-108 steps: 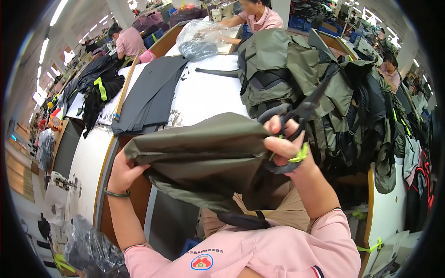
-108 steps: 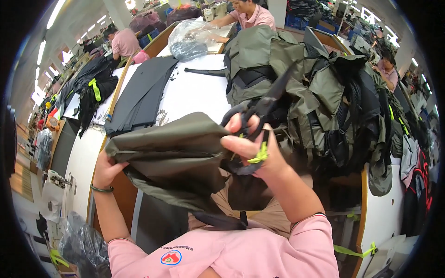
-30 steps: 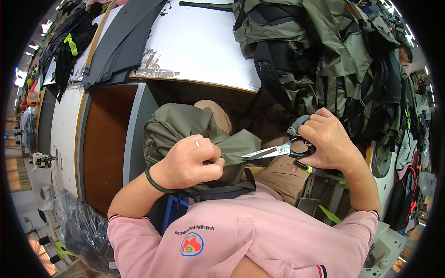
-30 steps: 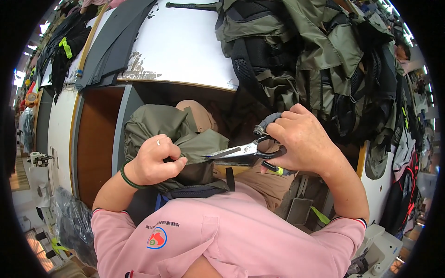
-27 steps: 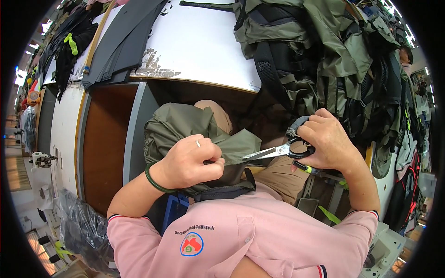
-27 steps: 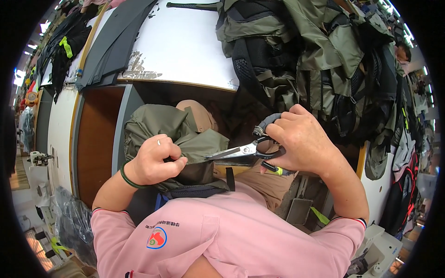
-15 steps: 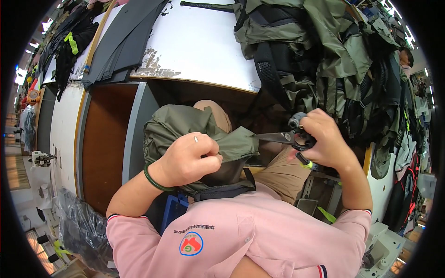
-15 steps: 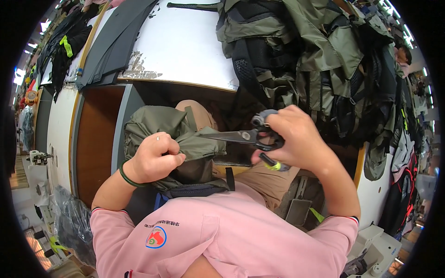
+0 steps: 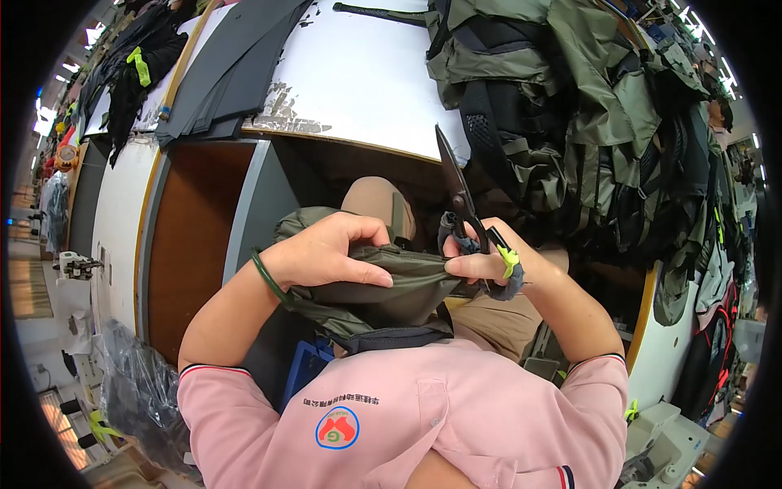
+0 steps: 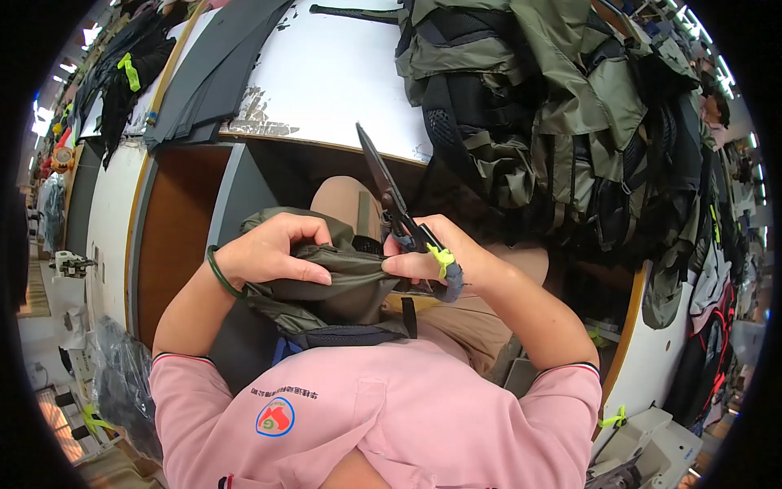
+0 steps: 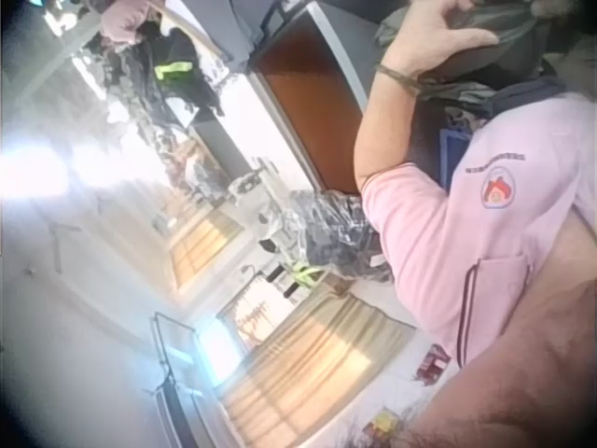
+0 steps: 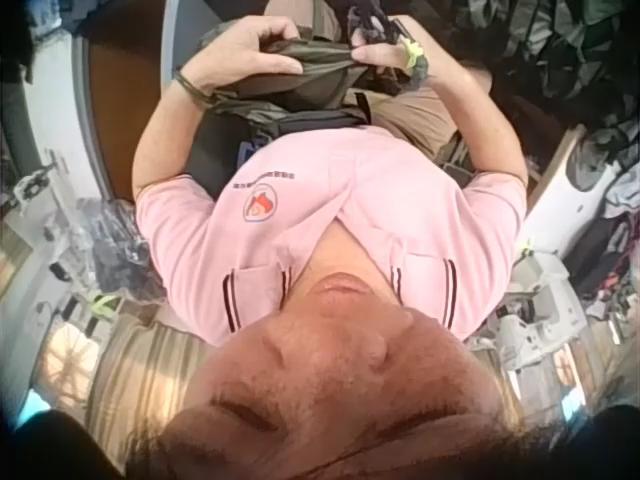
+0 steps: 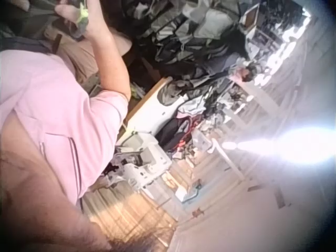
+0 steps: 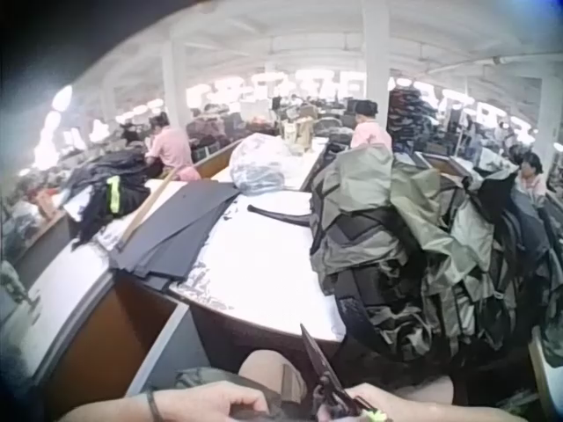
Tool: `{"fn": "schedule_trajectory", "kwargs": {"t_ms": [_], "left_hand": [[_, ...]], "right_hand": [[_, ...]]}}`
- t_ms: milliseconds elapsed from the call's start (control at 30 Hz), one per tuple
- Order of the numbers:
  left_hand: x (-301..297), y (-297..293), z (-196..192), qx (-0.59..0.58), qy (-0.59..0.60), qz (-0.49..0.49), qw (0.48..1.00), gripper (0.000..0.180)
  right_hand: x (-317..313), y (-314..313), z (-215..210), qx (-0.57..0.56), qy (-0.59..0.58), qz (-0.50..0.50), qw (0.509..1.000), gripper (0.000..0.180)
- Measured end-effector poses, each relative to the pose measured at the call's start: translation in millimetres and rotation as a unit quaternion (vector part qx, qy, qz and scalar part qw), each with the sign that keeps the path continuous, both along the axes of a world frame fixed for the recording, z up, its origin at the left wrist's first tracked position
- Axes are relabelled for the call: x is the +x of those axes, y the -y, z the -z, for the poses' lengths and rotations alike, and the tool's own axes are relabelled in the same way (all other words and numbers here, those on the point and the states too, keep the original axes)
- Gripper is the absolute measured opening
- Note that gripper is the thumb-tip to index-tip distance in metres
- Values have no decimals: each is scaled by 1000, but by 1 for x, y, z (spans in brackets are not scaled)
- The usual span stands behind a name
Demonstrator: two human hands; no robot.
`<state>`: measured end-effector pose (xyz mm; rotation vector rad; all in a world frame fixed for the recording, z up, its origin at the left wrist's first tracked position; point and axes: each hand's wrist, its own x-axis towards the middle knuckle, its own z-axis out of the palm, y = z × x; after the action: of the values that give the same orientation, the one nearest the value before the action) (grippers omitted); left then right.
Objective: Trim excess fabric and threads from a green garment component using scissors.
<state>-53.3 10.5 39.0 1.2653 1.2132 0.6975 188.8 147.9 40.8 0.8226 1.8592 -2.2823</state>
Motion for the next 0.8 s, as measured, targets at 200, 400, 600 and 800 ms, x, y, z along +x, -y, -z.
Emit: {"fn": "schedule_trajectory", "kwargs": {"t_ms": [200, 400, 600, 800], "left_hand": [[9, 2, 12, -104, 121, -38, 986, 23], [12, 8, 15, -82, 133, -45, 987, 22], [20, 7, 12, -65, 123, -40, 989, 20], [21, 8, 8, -65, 107, -33, 992, 20]], "right_hand": [[13, -2, 11, 118, -29, -29, 992, 34], [31, -18, -21, 520, -5, -150, 841, 48], [32, -21, -36, 566, 37, -201, 799, 46], [22, -14, -46, 568, 29, -221, 792, 49]]}}
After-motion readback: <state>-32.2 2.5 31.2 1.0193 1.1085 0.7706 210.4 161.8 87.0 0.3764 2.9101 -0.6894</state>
